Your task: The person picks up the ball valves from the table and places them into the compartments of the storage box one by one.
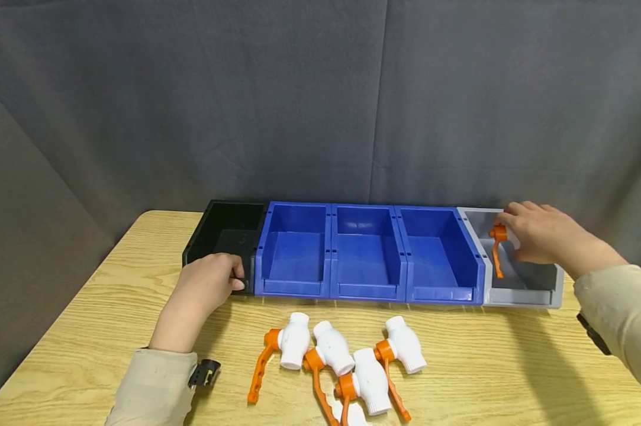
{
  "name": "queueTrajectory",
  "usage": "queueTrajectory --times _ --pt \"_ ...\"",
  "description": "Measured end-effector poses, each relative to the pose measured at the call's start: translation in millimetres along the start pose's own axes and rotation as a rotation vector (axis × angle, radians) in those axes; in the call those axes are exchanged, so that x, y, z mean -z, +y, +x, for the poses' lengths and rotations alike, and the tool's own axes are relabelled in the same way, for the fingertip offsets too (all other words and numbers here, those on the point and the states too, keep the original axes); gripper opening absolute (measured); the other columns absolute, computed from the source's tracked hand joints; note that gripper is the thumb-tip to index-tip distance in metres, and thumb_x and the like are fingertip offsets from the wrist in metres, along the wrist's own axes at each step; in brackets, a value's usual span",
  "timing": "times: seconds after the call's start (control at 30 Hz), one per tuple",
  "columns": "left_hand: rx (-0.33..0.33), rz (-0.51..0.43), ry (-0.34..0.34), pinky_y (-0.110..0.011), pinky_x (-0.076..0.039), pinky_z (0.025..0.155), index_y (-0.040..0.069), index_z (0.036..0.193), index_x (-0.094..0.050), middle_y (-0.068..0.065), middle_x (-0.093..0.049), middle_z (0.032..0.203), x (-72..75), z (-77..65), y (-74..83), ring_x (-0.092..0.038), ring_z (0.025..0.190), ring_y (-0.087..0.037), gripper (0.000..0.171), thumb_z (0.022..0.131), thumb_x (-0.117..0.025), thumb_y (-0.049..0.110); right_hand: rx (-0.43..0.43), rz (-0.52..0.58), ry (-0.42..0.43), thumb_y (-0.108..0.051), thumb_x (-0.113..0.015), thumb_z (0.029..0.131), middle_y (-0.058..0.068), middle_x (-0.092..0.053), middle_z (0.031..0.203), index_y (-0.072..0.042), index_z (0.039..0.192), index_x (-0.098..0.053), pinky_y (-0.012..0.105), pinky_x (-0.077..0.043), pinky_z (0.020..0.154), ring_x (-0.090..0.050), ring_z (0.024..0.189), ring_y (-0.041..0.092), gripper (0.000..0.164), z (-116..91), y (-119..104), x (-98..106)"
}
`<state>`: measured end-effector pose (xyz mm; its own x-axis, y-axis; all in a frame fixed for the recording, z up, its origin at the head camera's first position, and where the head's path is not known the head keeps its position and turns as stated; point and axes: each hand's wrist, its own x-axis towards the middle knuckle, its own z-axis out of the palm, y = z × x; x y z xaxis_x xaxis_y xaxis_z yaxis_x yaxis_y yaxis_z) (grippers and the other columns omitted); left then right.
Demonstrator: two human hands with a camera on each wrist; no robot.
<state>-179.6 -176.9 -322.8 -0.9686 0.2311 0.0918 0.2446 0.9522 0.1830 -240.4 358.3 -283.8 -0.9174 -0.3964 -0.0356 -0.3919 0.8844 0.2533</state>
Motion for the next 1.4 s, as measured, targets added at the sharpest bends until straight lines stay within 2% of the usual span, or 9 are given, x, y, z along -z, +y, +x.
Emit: queueTrajectory --times 0.1,0.3,0.47,0.8,1.1,1.27,1.4 --pt "0.005 -0.002 -0.002 -0.041 -0.05 0.065 0.011 0.083 -0.066 -0.003 -0.065 0.081 -0.3 0.2 -0.2 -0.056 0.07 -0.022 0.014 0.084 -0.078 0.017 -0.02 0.015 -0.017 -0.011 -0.089 0.063 0.017 -0.059 0.105 0.004 0.116 -0.062 0.062 -0.044 0.09 -0.055 0.099 0.038 0.061 2.9 -1.1 -2.4" --pt "0.014 -0.002 -0.014 -0.042 -0.05 0.066 0.011 0.083 -0.067 -0.004 -0.066 0.082 0.5 -0.9 -0.3 -0.056 0.071 -0.022 0.013 0.085 -0.078 0.017 -0.008 0.034 -0.02 -0.009 -0.085 0.063 0.015 -0.058 0.102 -0.001 0.111 -0.063 0.061 -0.044 0.088 -0.055 0.099 0.039 0.054 7.3 -2.7 -8.8" --pt "0.01 0.009 -0.012 -0.043 -0.05 0.065 0.012 0.083 -0.067 -0.004 -0.066 0.083 0.5 -1.2 0.3 -0.057 0.071 -0.022 0.013 0.085 -0.078 0.018 -0.007 0.046 -0.031 -0.011 -0.088 0.062 0.016 -0.059 0.105 -0.005 0.109 -0.063 0.063 -0.043 0.088 -0.054 0.105 0.043 0.053 9.7 -6.0 -14.7" --pt "0.006 0.02 0.004 -0.041 -0.05 0.065 0.01 0.083 -0.066 -0.005 -0.065 0.083 -0.3 1.1 2.1 -0.056 0.07 -0.022 0.014 0.085 -0.078 0.017 -0.012 0.026 -0.055 -0.014 -0.09 0.063 0.019 -0.061 0.104 0.003 0.114 -0.063 0.062 -0.045 0.087 -0.058 0.104 0.044 0.06 10.1 -12.9 -20.8" --pt "0.018 0.026 -0.017 -0.04 -0.048 0.064 0.01 0.083 -0.065 -0.005 -0.063 0.082 0.7 1.6 2.8 -0.054 0.07 -0.023 0.015 0.085 -0.078 0.017 0.037 0.065 0.012 -0.008 -0.085 0.059 0.014 -0.06 0.092 0.002 0.106 -0.065 0.06 -0.048 0.082 -0.059 0.092 0.04 0.052 8.9 -15.0 -28.2" --pt "0.017 0.024 -0.017 -0.041 -0.049 0.064 0.01 0.083 -0.065 -0.004 -0.064 0.082 1.3 1.2 3.1 -0.055 0.07 -0.023 0.015 0.085 -0.078 0.018 0.031 0.07 0.01 -0.01 -0.083 0.063 0.015 -0.059 0.092 0.004 0.11 -0.064 0.061 -0.047 0.083 -0.06 0.092 0.042 0.053 8.9 -18.2 -30.7" --pt "0.018 0.024 -0.018 -0.041 -0.049 0.065 0.01 0.084 -0.066 -0.004 -0.064 0.082 1.9 0.5 3.6 -0.055 0.07 -0.023 0.014 0.085 -0.078 0.018 0.006 0.077 -0.033 -0.011 -0.081 0.067 0.021 -0.06 0.098 0.009 0.115 -0.062 0.061 -0.047 0.084 -0.061 0.093 0.044 0.055 9.0 -21.8 -30.7"
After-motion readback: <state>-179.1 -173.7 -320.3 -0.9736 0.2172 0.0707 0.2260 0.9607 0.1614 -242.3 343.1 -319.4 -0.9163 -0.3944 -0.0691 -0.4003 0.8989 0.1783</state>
